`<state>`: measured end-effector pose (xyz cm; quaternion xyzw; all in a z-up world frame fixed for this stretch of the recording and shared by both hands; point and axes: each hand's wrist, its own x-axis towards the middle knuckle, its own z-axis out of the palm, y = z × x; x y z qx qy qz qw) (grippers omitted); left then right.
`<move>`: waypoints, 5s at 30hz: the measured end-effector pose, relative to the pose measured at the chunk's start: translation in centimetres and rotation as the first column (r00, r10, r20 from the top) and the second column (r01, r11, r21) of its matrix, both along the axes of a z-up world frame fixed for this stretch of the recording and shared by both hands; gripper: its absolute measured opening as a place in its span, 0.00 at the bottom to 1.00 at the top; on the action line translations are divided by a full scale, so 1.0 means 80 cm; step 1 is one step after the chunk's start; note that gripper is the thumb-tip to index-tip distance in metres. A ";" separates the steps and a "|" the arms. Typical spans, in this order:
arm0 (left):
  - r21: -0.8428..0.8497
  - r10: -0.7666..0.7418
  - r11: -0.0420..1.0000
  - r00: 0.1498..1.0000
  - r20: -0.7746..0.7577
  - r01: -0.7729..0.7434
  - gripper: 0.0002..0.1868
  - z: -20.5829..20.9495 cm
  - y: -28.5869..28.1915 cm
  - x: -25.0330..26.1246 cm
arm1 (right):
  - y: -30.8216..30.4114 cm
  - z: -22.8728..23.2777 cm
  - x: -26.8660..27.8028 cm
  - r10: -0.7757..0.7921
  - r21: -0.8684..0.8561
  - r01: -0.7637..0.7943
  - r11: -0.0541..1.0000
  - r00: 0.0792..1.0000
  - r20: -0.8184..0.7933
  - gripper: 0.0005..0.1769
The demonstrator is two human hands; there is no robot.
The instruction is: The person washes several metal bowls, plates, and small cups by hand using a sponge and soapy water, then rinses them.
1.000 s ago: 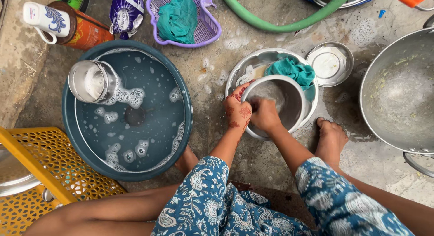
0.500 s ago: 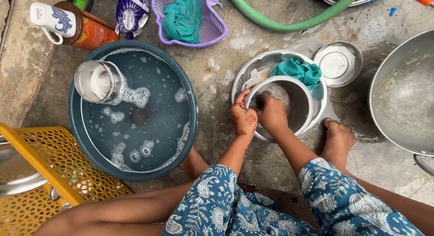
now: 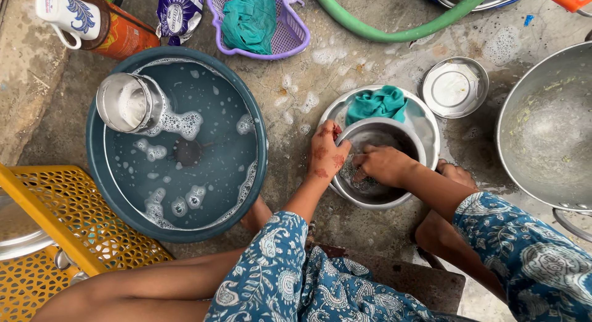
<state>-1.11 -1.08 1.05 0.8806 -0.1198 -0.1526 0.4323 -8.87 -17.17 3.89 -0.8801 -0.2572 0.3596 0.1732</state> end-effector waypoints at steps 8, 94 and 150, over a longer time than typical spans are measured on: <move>0.041 -0.143 0.988 0.986 -0.092 0.147 0.08 0.019 -0.014 -0.013 | 0.020 0.002 -0.026 -0.338 0.036 0.336 0.941 0.938 0.077 0.30; 0.075 -0.151 0.986 0.988 0.013 0.150 0.21 0.047 0.033 -0.016 | 0.037 0.016 -0.033 -0.289 0.000 0.289 0.957 0.957 0.015 0.32; 0.144 0.036 0.989 0.997 -0.073 -0.025 0.07 0.067 0.026 -0.037 | 0.083 -0.032 -0.019 -0.623 0.188 0.600 0.777 0.695 0.359 0.13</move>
